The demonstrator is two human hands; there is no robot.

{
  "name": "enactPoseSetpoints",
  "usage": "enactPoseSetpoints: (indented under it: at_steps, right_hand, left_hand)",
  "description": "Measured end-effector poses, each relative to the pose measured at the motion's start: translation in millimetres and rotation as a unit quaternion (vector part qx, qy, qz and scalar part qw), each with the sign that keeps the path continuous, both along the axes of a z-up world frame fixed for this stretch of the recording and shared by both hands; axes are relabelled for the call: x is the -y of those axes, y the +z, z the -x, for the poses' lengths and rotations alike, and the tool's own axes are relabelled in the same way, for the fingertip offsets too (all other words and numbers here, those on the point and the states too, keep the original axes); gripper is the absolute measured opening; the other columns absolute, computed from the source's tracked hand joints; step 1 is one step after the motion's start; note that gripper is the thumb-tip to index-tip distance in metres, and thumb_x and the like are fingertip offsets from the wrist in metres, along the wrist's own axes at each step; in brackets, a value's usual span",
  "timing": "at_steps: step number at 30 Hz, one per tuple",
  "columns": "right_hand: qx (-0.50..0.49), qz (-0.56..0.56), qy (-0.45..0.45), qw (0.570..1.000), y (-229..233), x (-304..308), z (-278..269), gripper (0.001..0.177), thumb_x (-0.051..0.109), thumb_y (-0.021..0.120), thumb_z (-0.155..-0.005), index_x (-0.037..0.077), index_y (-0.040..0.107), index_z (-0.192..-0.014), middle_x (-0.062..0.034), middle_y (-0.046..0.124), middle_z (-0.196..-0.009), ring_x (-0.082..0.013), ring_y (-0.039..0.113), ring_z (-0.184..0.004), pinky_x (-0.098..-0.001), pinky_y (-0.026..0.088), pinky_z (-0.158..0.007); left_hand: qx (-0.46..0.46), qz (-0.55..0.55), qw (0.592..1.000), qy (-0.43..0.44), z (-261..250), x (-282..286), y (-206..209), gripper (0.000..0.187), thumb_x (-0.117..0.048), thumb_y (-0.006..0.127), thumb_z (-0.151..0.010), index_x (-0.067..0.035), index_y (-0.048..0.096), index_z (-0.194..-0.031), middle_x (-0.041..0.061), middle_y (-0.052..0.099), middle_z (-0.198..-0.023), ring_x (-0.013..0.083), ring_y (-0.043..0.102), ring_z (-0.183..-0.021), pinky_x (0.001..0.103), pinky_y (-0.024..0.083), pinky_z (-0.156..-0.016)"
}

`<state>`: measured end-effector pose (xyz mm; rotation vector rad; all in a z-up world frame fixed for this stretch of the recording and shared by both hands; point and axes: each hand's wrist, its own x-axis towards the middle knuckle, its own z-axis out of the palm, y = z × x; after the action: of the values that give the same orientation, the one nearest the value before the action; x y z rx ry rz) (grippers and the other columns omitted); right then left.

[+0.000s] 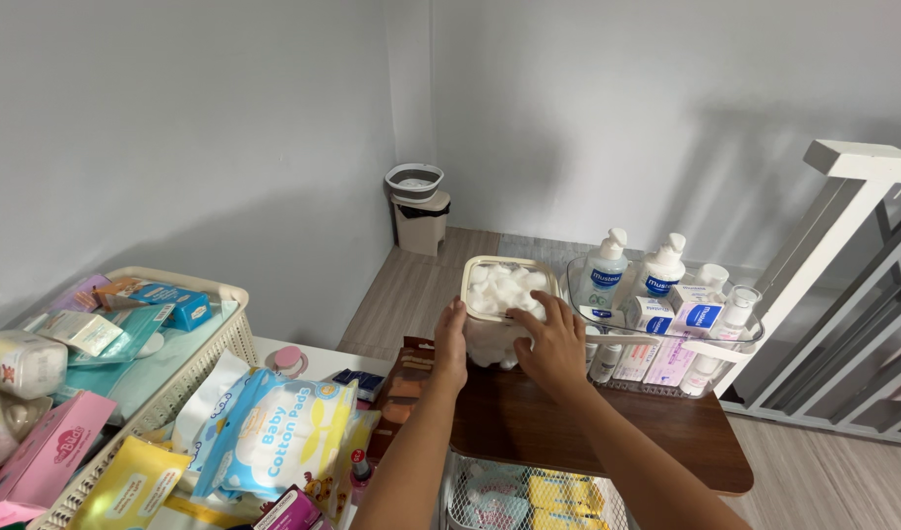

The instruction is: The person organizes baby supplies by first securing a lid on a container filled with cotton balls and moving it to a wooden shelf. They then open several small pink boxes of cotton pads and transfer the contents into a clear glass container on a white table.

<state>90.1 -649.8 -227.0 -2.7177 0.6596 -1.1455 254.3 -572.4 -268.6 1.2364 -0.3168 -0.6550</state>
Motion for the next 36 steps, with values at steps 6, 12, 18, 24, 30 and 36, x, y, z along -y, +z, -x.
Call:
enactPoseSetpoints:
  at_steps: [6, 12, 18, 24, 30, 36]
  right_hand:
    - [-0.009, 0.018, -0.006, 1.000, -10, 0, 1, 0.055, 0.008, 0.070, -0.072, 0.029, 0.072, -0.123, -0.0062, 0.055, -0.138, -0.0313, 0.043, -0.139, -0.0548, 0.031, -0.113]
    - [-0.006, -0.004, 0.013, 1.000, -5, 4, 4, 0.055, 0.009, 0.069, -0.074, 0.025, 0.069, -0.126, -0.0069, 0.057, -0.137, -0.0270, 0.054, -0.124, -0.0525, 0.036, -0.110]
    - [0.116, 0.007, 0.002, 0.993, -18, 8, 18, 0.052, 0.006, 0.066, -0.076, 0.012, 0.064, -0.128, -0.0128, 0.059, -0.132, -0.0339, 0.055, -0.124, -0.0504, 0.041, -0.105]
    - [0.225, -0.025, -0.091, 0.970, -33, 29, 50, 0.049, 0.007, 0.069, -0.085, 0.004, 0.054, -0.131, -0.0258, 0.046, -0.137, -0.0434, 0.040, -0.133, -0.0567, 0.030, -0.112]
    - [0.342, -0.100, -0.256, 0.899, -49, 153, 133, 0.060, 0.011, 0.066, -0.099, -0.011, 0.039, -0.147, -0.0340, 0.037, -0.150, -0.0456, 0.036, -0.139, -0.0542, 0.027, -0.117]
    - [0.332, -0.482, -0.099, 0.805, -81, 243, 201, 0.062, 0.025, 0.052, -0.105, -0.004, 0.034, -0.157, -0.0268, 0.049, -0.150, -0.0334, 0.051, -0.136, -0.0405, 0.041, -0.113]
  left_hand:
    - [-0.002, 0.035, 0.999, -0.003, 1, 3, -4, 0.067, -0.052, 0.054, -0.094, -0.017, 0.046, -0.151, 0.008, 0.050, -0.153, 0.0261, 0.042, -0.146, 0.048, 0.028, -0.122]
    - [0.010, 0.043, 0.999, 0.003, -2, 6, -9, 0.066, -0.047, 0.056, -0.095, -0.014, 0.045, -0.151, 0.009, 0.049, -0.154, 0.0262, 0.042, -0.146, 0.046, 0.028, -0.122]
    - [0.032, 0.015, 0.999, 0.035, -2, 6, -3, 0.067, -0.043, 0.058, -0.095, -0.015, 0.042, -0.153, 0.011, 0.039, -0.161, 0.0270, 0.033, -0.150, 0.048, 0.021, -0.123]
    - [0.420, -0.050, 0.878, 0.224, 22, 16, -1, 0.044, -0.035, 0.066, -0.096, -0.012, 0.063, -0.132, 0.010, 0.053, -0.150, 0.0302, 0.045, -0.146, 0.046, 0.035, -0.124]
    - [0.641, -0.153, 0.752, -0.030, 74, 48, 62, 0.045, -0.041, 0.079, -0.084, -0.023, 0.072, -0.125, 0.005, 0.053, -0.150, 0.0339, 0.034, -0.144, 0.059, 0.018, -0.118]
    - [0.649, -0.237, 0.719, -0.072, 105, 65, 69, 0.034, -0.040, 0.080, -0.081, -0.027, 0.078, -0.112, 0.011, 0.052, -0.146, 0.0356, 0.032, -0.145, 0.062, 0.014, -0.118]
